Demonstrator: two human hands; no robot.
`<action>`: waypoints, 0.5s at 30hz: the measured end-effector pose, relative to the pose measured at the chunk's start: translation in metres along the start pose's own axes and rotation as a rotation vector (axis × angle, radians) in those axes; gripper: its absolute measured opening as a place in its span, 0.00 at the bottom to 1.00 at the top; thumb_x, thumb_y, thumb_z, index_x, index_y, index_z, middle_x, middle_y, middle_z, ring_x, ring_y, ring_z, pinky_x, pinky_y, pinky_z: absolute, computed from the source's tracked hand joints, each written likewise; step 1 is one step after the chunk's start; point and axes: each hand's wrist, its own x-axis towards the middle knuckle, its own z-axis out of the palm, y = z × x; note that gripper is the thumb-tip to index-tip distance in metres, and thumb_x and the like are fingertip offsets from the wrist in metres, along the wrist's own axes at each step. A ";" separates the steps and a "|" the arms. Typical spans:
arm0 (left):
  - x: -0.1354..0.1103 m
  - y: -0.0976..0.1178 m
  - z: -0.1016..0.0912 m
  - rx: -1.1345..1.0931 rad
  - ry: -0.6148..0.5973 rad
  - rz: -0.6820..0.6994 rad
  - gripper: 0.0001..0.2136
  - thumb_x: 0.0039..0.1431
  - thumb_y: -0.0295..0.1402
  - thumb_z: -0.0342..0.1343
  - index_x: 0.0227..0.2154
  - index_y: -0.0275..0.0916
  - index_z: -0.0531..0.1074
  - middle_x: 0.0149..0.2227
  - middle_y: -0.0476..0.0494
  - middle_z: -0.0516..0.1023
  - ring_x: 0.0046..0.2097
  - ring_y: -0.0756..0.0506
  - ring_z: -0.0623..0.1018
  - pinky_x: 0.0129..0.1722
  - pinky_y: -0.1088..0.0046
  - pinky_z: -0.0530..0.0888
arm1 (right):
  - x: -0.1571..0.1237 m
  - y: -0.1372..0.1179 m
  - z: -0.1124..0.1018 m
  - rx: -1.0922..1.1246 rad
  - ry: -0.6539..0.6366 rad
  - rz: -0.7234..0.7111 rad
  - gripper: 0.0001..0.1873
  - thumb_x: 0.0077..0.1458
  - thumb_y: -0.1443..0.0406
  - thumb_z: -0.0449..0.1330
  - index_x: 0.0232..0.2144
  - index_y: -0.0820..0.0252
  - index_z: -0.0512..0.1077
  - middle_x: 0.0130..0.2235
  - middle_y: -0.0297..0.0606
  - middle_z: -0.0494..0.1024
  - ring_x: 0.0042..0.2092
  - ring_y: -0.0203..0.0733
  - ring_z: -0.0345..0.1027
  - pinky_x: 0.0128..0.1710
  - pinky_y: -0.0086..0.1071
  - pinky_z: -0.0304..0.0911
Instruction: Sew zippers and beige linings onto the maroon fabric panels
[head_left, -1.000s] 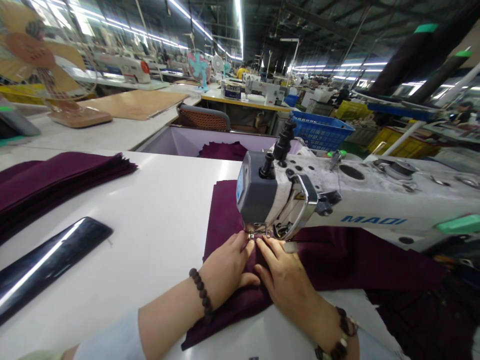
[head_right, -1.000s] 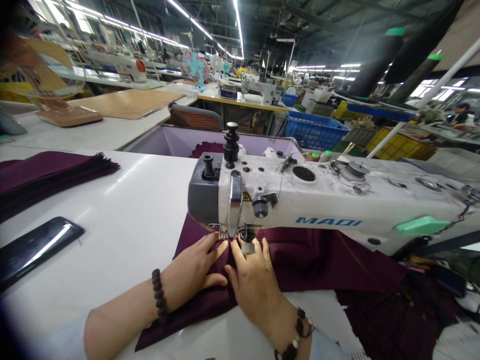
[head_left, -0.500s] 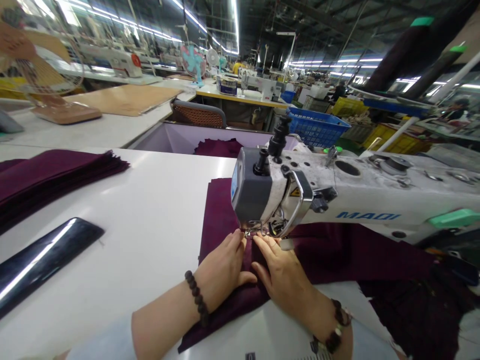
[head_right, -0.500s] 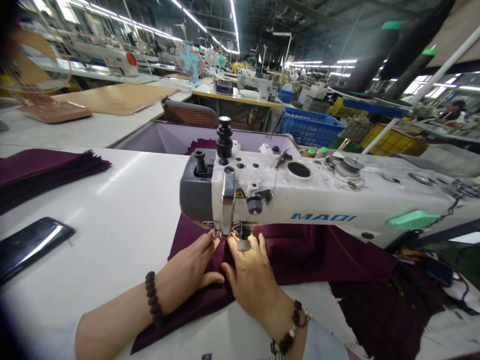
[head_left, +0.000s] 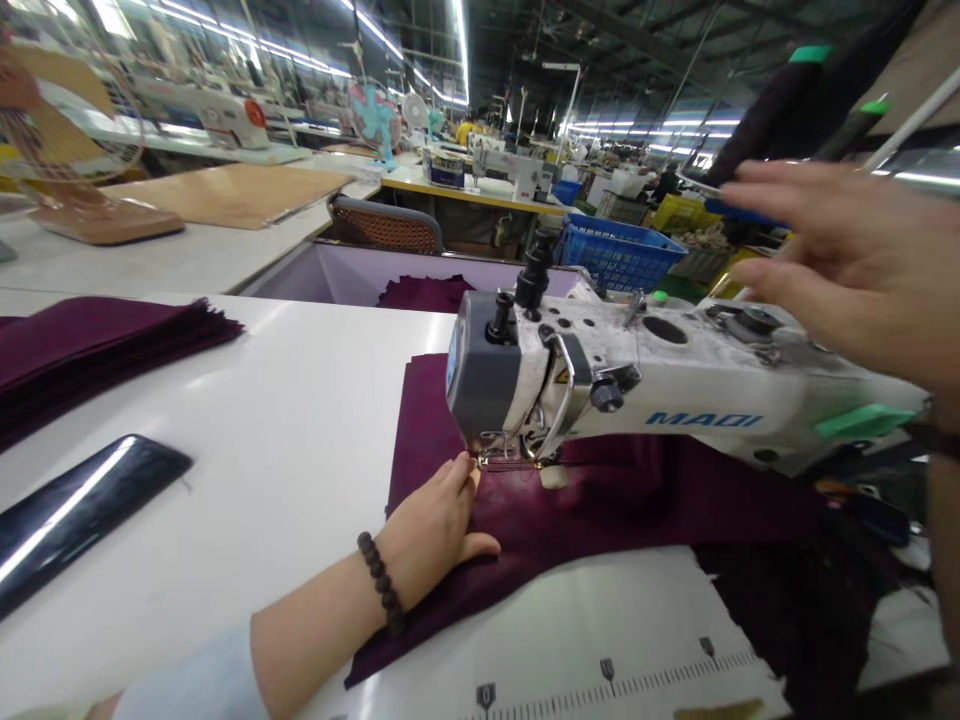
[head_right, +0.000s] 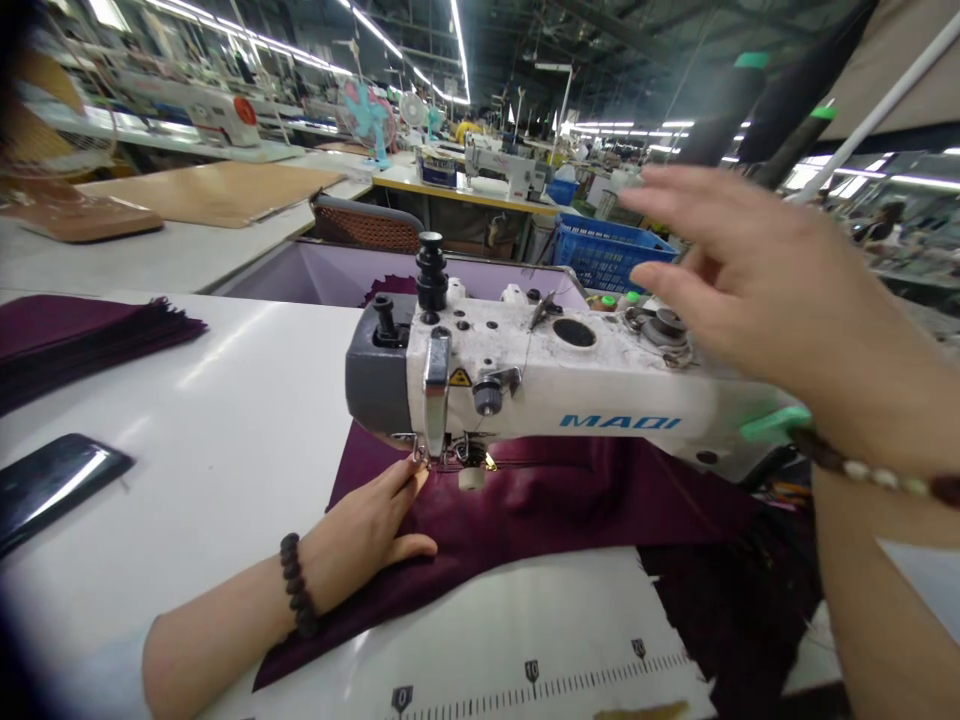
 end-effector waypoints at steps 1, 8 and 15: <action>0.000 0.000 0.000 0.001 0.008 0.006 0.35 0.43 0.48 0.62 0.45 0.20 0.66 0.46 0.26 0.69 0.48 0.37 0.71 0.47 0.68 0.71 | 0.013 0.001 0.002 -0.063 -0.071 -0.091 0.27 0.46 0.64 0.28 0.03 0.76 0.37 0.49 0.29 0.63 0.44 0.43 0.62 0.24 0.34 0.51; -0.003 -0.002 0.003 -0.033 0.017 0.011 0.34 0.44 0.48 0.62 0.45 0.20 0.66 0.48 0.25 0.68 0.49 0.37 0.71 0.49 0.66 0.69 | 0.035 0.018 0.021 -0.095 -0.232 -0.333 0.23 0.38 0.73 0.19 0.03 0.83 0.42 0.33 0.31 0.69 0.30 0.28 0.62 0.25 0.38 0.50; -0.001 -0.001 -0.001 -0.016 -0.031 -0.018 0.34 0.46 0.48 0.60 0.46 0.20 0.66 0.48 0.26 0.68 0.49 0.38 0.71 0.50 0.69 0.68 | 0.034 0.012 0.005 -0.069 -0.079 -0.157 0.15 0.51 0.60 0.57 0.25 0.69 0.73 0.29 0.36 0.76 0.34 0.32 0.69 0.28 0.27 0.58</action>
